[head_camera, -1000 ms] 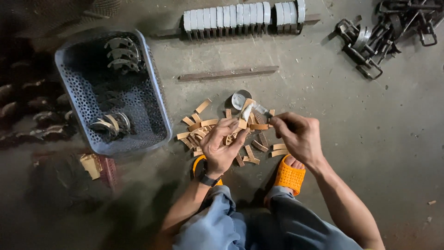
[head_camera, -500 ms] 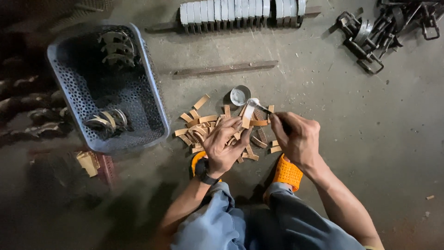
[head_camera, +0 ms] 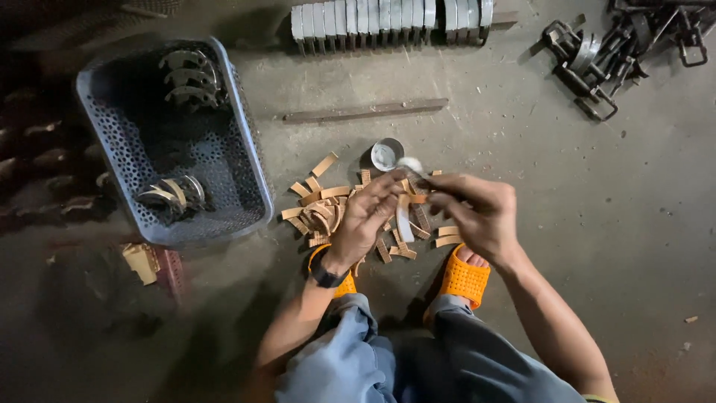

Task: Applying adhesive to brake lining strips and attaching them to metal brake shoe frames for assembly.

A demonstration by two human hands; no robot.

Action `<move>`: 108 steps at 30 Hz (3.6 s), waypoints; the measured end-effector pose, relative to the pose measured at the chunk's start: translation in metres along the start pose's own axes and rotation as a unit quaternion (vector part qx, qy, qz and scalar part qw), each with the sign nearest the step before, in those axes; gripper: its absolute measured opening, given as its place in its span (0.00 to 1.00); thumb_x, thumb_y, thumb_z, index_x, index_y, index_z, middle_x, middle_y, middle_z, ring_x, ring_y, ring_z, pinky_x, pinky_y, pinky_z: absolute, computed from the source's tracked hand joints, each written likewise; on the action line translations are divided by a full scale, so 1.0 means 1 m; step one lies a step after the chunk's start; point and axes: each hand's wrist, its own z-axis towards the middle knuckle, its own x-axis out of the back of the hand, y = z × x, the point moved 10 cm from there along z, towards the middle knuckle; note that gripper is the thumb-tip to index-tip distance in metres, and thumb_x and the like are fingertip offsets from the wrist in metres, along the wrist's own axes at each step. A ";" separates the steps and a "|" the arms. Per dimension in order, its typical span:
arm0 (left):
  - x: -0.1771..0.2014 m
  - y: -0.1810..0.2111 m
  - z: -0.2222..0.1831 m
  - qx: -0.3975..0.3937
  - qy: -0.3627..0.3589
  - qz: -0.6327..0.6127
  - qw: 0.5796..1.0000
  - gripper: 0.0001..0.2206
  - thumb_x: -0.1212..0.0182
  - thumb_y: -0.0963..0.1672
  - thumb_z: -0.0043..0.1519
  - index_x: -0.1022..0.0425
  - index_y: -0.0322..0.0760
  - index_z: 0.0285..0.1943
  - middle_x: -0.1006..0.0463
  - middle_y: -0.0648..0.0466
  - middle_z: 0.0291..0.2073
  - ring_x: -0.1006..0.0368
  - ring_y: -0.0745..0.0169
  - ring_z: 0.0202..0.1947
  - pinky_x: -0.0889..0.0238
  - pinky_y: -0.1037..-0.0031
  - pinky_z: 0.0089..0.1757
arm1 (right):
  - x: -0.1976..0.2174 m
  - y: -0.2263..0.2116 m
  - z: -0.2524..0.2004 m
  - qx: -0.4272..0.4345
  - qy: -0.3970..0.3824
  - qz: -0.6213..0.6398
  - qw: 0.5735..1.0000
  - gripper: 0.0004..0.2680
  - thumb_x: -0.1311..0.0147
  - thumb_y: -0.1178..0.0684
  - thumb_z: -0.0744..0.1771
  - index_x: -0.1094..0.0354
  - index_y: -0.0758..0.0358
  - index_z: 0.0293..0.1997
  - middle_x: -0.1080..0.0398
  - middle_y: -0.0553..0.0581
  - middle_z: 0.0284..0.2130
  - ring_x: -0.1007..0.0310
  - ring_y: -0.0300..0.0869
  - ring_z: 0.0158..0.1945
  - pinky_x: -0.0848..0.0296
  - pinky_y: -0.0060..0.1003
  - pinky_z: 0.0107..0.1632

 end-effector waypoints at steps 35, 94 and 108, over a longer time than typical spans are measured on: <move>0.020 0.014 -0.020 -0.214 0.143 0.294 0.920 0.09 0.33 0.38 0.48 0.30 0.30 0.33 0.23 0.41 0.31 0.24 0.49 0.32 0.28 0.66 0.31 | 0.004 0.040 -0.019 -0.025 -0.003 -0.124 0.992 0.03 0.47 0.61 0.62 0.28 0.61 0.29 0.32 0.56 0.14 0.31 0.47 0.18 0.33 0.33 0.24; 0.032 -0.161 -0.009 -0.006 -0.059 0.662 0.747 0.12 0.36 0.47 0.49 0.30 0.37 0.36 0.34 0.53 0.32 0.36 0.55 0.39 0.45 0.63 0.40 | 0.042 0.066 -0.059 0.069 0.110 -0.065 0.989 0.01 0.44 0.66 0.62 0.31 0.71 0.30 0.36 0.59 0.18 0.42 0.39 0.19 0.41 0.32 0.23; 0.025 -0.025 -0.043 -0.179 0.146 0.275 0.933 0.13 0.28 0.40 0.44 0.26 0.33 0.35 0.22 0.48 0.29 0.24 0.54 0.29 0.31 0.71 0.31 | 0.011 0.071 -0.057 -0.154 0.031 0.087 0.984 0.05 0.50 0.59 0.64 0.30 0.68 0.27 0.36 0.57 0.10 0.42 0.34 0.13 0.38 0.28 0.15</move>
